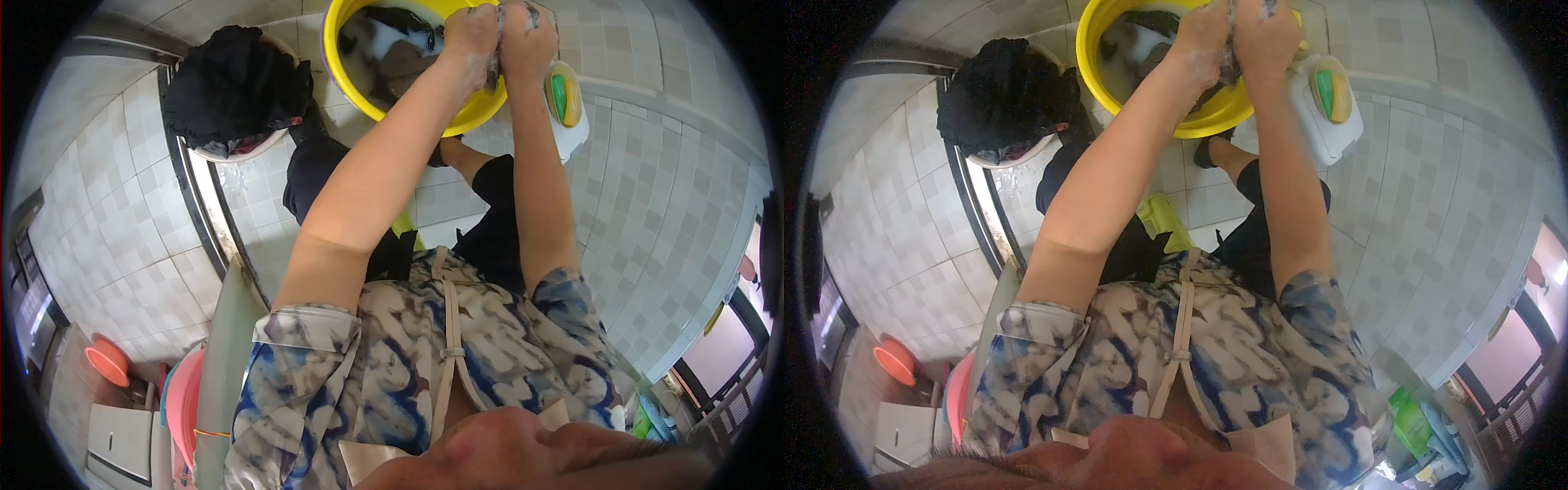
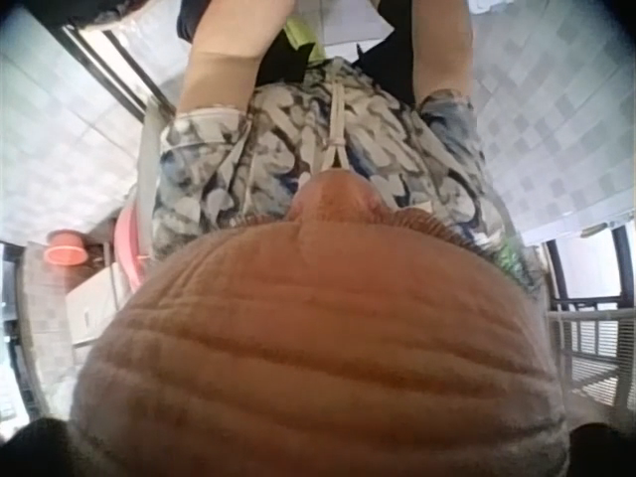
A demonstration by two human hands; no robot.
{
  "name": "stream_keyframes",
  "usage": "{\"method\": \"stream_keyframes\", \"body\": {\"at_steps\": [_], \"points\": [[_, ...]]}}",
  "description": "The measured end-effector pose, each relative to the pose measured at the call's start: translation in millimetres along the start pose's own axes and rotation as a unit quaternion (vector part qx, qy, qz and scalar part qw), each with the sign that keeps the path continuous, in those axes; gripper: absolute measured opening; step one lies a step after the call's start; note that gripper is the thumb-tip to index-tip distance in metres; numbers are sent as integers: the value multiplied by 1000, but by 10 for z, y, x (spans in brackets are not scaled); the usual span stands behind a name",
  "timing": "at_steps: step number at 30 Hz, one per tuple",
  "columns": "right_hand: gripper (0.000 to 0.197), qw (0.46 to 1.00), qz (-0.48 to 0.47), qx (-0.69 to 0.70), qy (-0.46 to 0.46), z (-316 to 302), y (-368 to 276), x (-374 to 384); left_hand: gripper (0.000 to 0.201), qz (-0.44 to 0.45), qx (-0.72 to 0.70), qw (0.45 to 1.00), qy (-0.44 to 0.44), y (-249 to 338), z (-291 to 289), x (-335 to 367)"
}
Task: The person washes clothes by hand, applying a bar of soap to individual garments, scrubbing them in a tub of soapy water, and wringing them out.
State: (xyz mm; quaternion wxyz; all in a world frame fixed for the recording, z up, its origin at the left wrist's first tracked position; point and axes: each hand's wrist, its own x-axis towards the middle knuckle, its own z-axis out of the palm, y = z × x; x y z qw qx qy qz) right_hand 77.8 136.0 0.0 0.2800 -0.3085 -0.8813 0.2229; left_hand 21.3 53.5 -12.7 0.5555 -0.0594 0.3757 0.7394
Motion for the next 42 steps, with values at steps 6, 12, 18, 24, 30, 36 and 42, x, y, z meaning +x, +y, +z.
{"method": "stream_keyframes", "body": {"at_steps": [6, 12, 18, 24, 30, 36, 42], "points": [[26, 985, -130, 112, 28, 187, -390, -613, 31, 93, -164, 981, 52, 134, -254, 66], [17, 917, -219, -332, -35, 171, -185, 143, 32, 111, 59, 990, 70, 47, -3, -139], [24, 849, -354, -384, -82, 250, -398, -362, 31, 194, 99, 975, -32, -23, -365, 4], [34, 994, 71, 55, -61, 337, -135, 33, 33, -36, -120, 988, 93, 198, -90, -298], [42, 758, 332, 489, -275, 182, 329, 51, 27, -35, -120, 991, -37, 56, -71, -155], [36, 770, 281, 554, -145, 13, 476, -261, 33, -49, -177, 966, -179, 117, -265, -13], [25, 948, 23, 292, -126, -168, 149, -563, 38, 23, -131, 988, -78, -59, -485, 211]]}}
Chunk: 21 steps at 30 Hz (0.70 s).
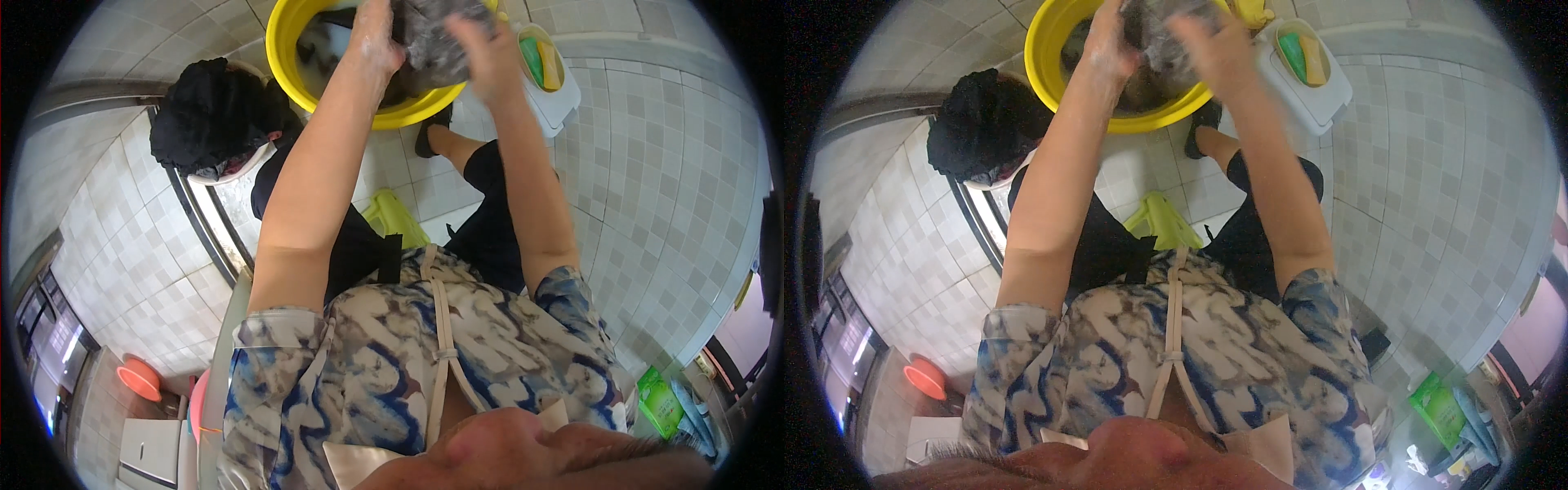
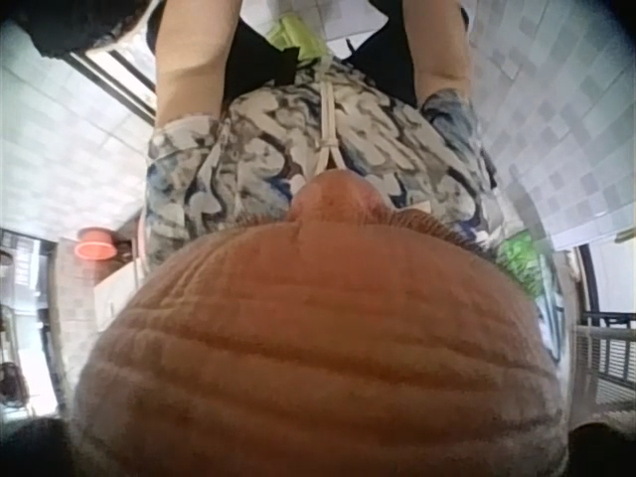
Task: The person washes clothes by hand, applying a bar of soap to individual garments, scrubbing them in a tub of soapy water, and wringing them out.
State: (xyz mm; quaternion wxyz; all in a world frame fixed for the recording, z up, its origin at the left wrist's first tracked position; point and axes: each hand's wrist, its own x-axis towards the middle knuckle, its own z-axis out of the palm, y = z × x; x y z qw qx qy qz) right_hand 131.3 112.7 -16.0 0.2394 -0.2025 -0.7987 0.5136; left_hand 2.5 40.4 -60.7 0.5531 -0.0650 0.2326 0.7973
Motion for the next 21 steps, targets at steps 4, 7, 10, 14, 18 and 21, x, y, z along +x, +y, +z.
{"method": "stream_keyframes", "body": {"at_steps": [4, 7, 10, 14, 18, 21], "points": [[36, 966, -119, -225, -50, 624, -428, -238, 29, 1, 3, 999, 41, 25, -189, -11], [49, 949, 16, -304, 76, 431, 109, 359, 31, -101, 44, 990, 90, -39, 134, -242], [30, 962, 68, -248, 93, 154, 74, 516, 36, -108, -20, 994, 26, -190, 516, -360], [43, 959, 11, -275, 71, 1014, -367, -89, 35, -73, 71, 984, 146, 222, -76, -546], [37, 970, -69, -218, 82, 1125, -325, 148, 30, 11, 21, 999, 29, 506, -899, -418], [37, 955, -107, -229, 157, 995, -61, 458, 29, -7, 49, 994, 100, 291, -289, -586]]}}
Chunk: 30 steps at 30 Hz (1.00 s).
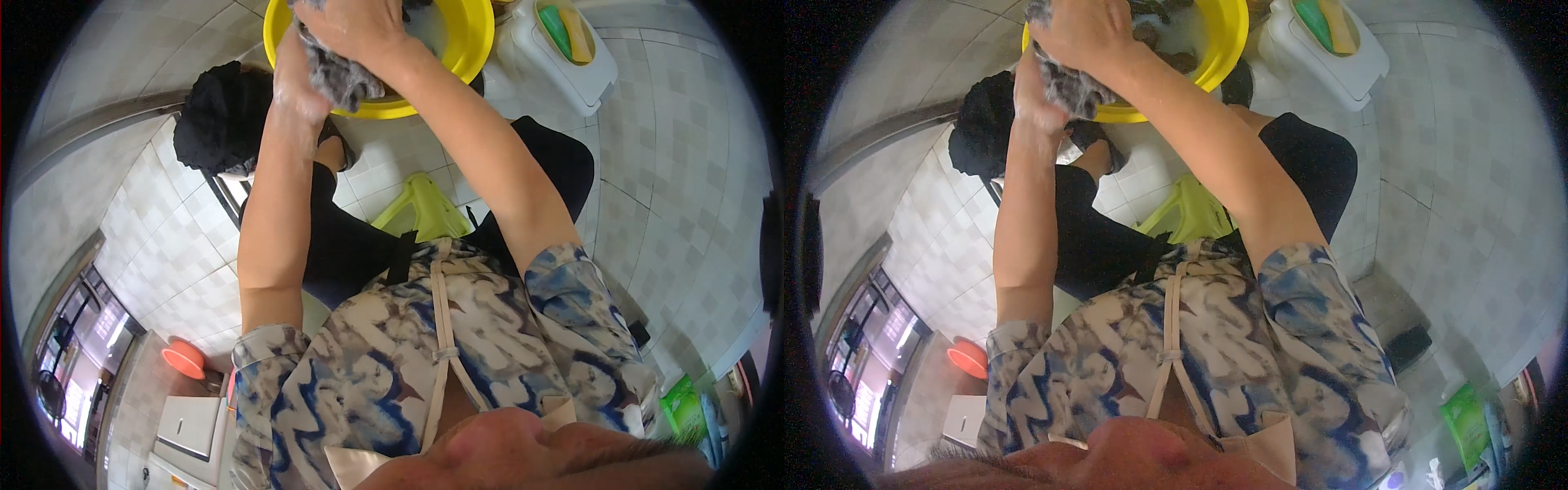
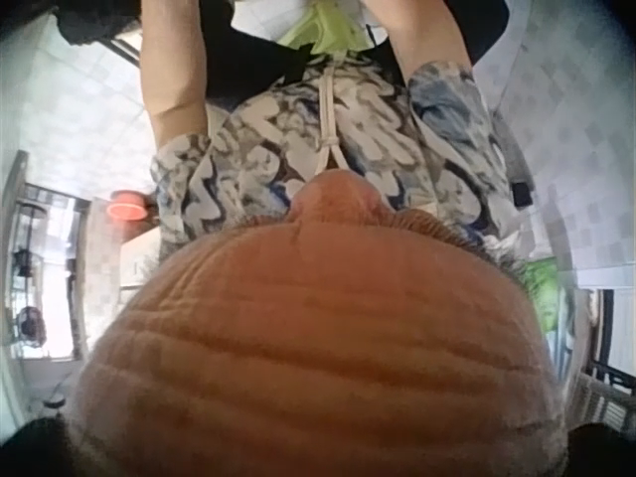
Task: The person washes clothes by hand, applying a bar of soap to individual garments, scrubbing them in a tub of soapy water, and wringing them out.
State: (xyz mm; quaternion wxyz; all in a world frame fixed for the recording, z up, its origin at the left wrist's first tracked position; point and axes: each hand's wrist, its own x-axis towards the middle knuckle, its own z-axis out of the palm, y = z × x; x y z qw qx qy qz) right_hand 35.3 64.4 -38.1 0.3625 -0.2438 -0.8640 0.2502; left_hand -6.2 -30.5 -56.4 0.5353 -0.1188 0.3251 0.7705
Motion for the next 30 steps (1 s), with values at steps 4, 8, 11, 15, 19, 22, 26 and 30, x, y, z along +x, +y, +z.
{"method": "stream_keyframes", "body": {"at_steps": [4, 8, 11, 15, 19, 22, 26, 30], "points": [[40, 978, 72, 31, -193, 67, -134, -207, 33, 12, 34, 995, 95, 115, -55, -209], [32, 985, -56, 104, -125, -66, -546, -553, 41, 145, 108, 968, -171, 189, -636, -163], [33, 961, 93, -16, -260, -73, -326, -129, 42, -80, -101, 974, -189, 120, -438, -125], [31, 963, 159, 12, -217, 173, 15, 43, 41, -15, 73, 992, 102, -48, -2, -337], [36, 985, -34, 137, -99, -252, -742, -341, 36, -202, -197, 959, 42, 789, -1795, 734], [49, 976, -46, 22, -213, -301, 182, -281, 28, -23, -8, 997, 68, -231, 44, 269], [37, 978, 24, 49, -201, -274, 620, 71, 37, -83, -12, 996, -8, -271, 519, 84], [27, 982, 145, 107, -58, -416, 653, 196, 46, 74, 33, 993, -88, -130, 537, 135]]}}
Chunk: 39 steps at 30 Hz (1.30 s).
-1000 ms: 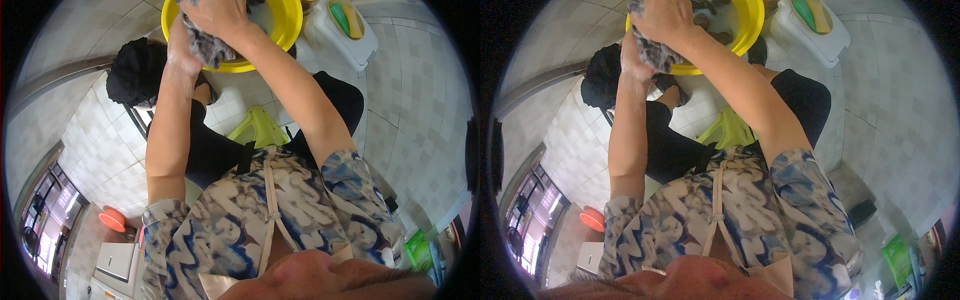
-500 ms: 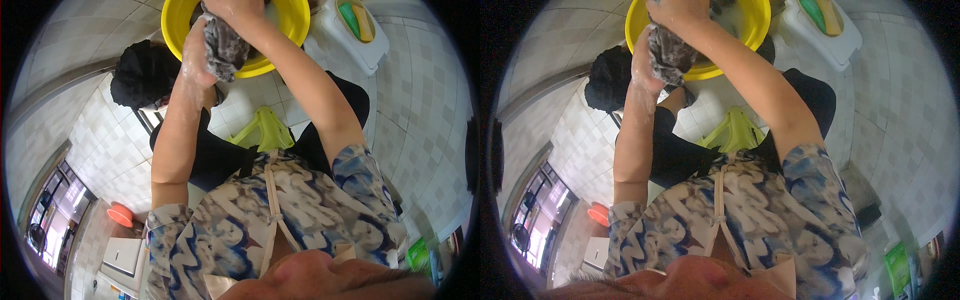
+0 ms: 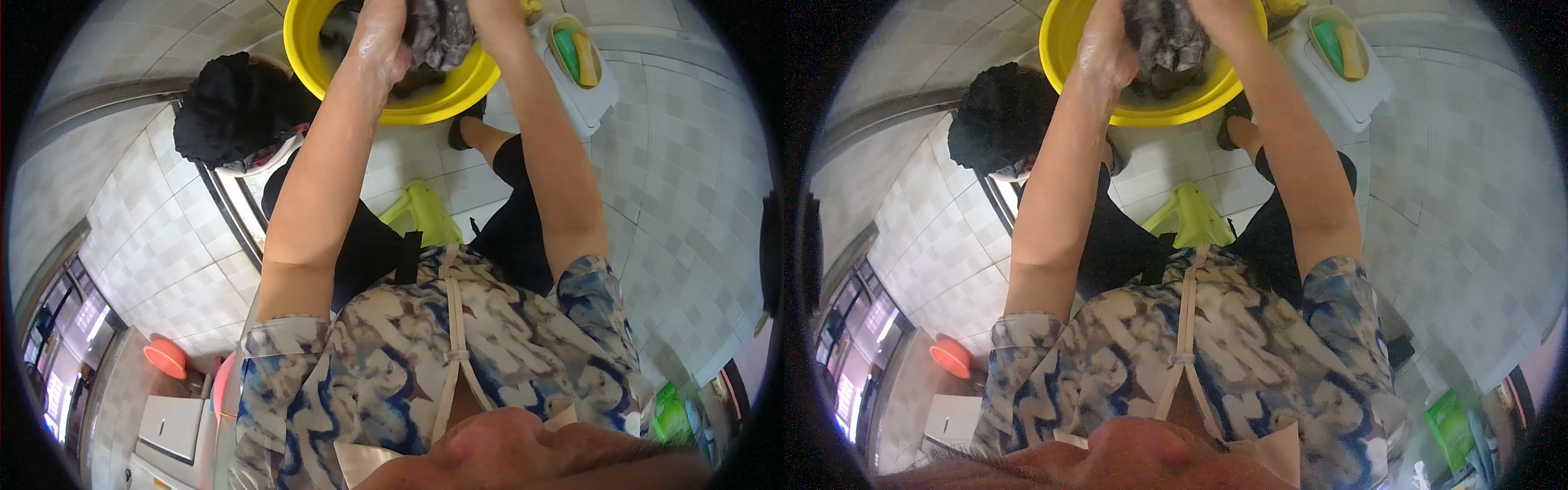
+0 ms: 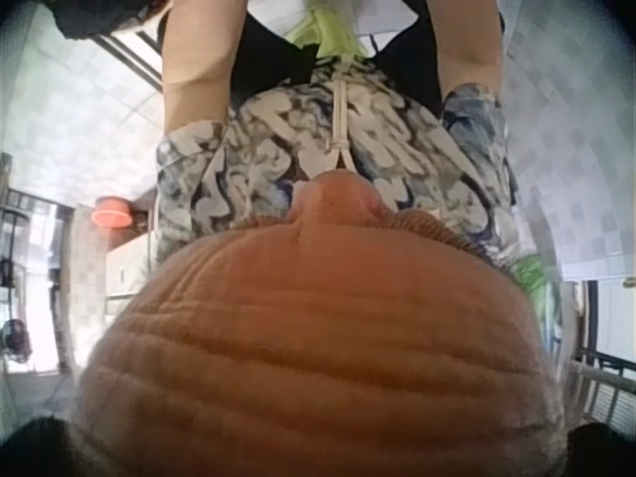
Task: The person washes clothes by hand, applying a bar of soap to individual garments, scrubbing them in a tub of soapy water, and wringing them out.
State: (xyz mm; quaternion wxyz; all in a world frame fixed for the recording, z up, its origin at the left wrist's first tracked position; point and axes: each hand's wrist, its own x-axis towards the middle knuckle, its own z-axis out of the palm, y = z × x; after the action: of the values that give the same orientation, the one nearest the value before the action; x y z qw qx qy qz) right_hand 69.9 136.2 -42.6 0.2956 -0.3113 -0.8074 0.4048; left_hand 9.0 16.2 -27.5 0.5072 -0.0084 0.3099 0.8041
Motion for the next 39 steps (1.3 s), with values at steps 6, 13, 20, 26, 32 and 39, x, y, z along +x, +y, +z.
{"method": "stream_keyframes", "body": {"at_steps": [6, 13, 20, 26, 32, 39], "points": [[26, 926, 172, 280, -187, -429, -411, -87, 55, -56, 249, 959, -125, -69, 128, -89], [54, 921, 151, 299, -199, -683, 225, -176, 26, 62, 100, 993, 8, -25, 34, -22], [49, 935, 75, -26, -346, -46, 1211, -759, 21, -19, -70, 997, -2, 258, 39, -133], [40, 829, -84, -366, -414, -322, 1187, -395, 24, 2, -125, 991, -41, 433, 25, -192], [28, 816, 250, 521, 27, -738, 315, -303, 34, -36, 18, 997, 66, 323, 121, -55], [28, 978, -85, 62, -178, -219, -485, -710, 49, -35, -34, 994, 101, -79, -122, 11]]}}
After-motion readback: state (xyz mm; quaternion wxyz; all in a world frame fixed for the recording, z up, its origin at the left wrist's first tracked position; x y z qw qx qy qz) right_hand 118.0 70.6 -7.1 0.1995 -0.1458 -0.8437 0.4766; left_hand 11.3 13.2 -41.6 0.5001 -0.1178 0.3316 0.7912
